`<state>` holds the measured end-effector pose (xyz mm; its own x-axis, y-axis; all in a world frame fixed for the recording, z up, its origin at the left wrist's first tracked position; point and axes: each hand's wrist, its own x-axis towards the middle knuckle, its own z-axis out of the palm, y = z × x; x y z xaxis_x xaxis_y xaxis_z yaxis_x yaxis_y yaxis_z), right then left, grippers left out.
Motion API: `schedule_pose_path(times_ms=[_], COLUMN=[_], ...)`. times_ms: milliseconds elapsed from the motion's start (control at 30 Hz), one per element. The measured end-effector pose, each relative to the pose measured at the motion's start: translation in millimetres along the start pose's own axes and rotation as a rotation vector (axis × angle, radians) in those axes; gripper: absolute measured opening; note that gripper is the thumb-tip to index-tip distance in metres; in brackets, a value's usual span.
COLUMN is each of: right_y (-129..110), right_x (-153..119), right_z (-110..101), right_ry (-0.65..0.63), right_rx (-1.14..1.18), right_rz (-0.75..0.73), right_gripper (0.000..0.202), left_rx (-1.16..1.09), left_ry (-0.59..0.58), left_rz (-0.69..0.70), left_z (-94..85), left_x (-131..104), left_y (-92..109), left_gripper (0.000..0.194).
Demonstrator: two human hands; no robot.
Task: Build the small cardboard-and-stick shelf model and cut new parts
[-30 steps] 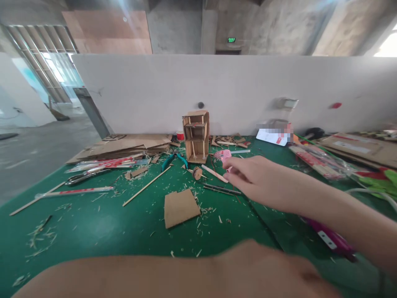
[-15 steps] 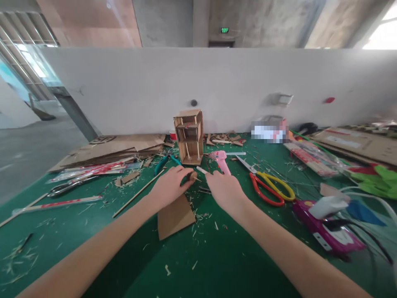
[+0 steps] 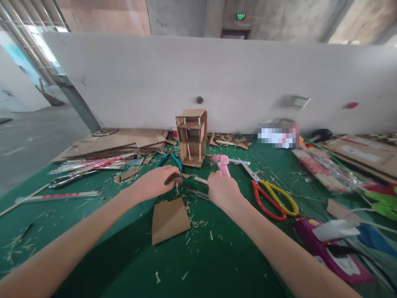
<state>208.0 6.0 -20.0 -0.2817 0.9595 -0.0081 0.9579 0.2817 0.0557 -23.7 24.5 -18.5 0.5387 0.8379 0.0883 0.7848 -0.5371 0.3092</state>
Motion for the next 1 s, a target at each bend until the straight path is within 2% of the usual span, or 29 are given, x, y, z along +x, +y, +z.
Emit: schedule_pose_path(times_ms=[100,200,367,467,533,633,733,833,933,1000], right_y=[1.6,-0.3,-4.6,-4.8,-3.3,-0.1,0.2,-4.8,-11.8,-15.1], right_x=[-3.5,-14.0,-30.9,-36.1,-39.3,-44.9,-48.3,-47.7,-44.8,-42.6], right_z=[-1.6,-9.6,-20.4,-11.4,-2.1,6.8,7.9,10.0,17.5,23.2], right_ry=[0.082,0.263,0.605,0.762,0.791,0.777,0.729,0.515,0.245,0.134], right_rx=[0.075,0.158,0.474,0.765,0.927,1.065,1.08,1.036,1.003,0.981], right_rz=[0.005,-0.013,-0.216,-0.157,-0.108,-0.13,-0.121,-0.143,-0.185,-0.183], right_gripper=[0.029,0.023,0.005,0.005,0.009,0.014,0.015,0.016,0.02,0.022], left_rx=[-0.022,-0.02,-0.045,-0.083,-0.1,-0.134,-0.12,-0.008,0.045,0.07], left_ry=[0.006,-0.015,-0.043,-0.057,-0.07,-0.068,-0.034,0.01,-0.007,-0.018], left_rz=[-0.012,-0.005,0.018,-0.018,-0.043,-0.048,0.015,0.076,0.112,0.124], left_z=[4.0,3.9,0.7,0.0,0.1,1.2,3.8,7.7,9.4,7.9], left_x=[0.6,0.9,-3.3,-8.7,-11.6,-12.8,-9.7,-4.2,-0.9,-1.8], left_y=[-5.0,-9.6,-10.1,-8.0,-7.3,-9.6,-19.0,-33.3,-43.5,-44.6], left_gripper=[0.03,0.03,0.035,0.03,0.025,0.023,0.024,0.028,0.035,0.042])
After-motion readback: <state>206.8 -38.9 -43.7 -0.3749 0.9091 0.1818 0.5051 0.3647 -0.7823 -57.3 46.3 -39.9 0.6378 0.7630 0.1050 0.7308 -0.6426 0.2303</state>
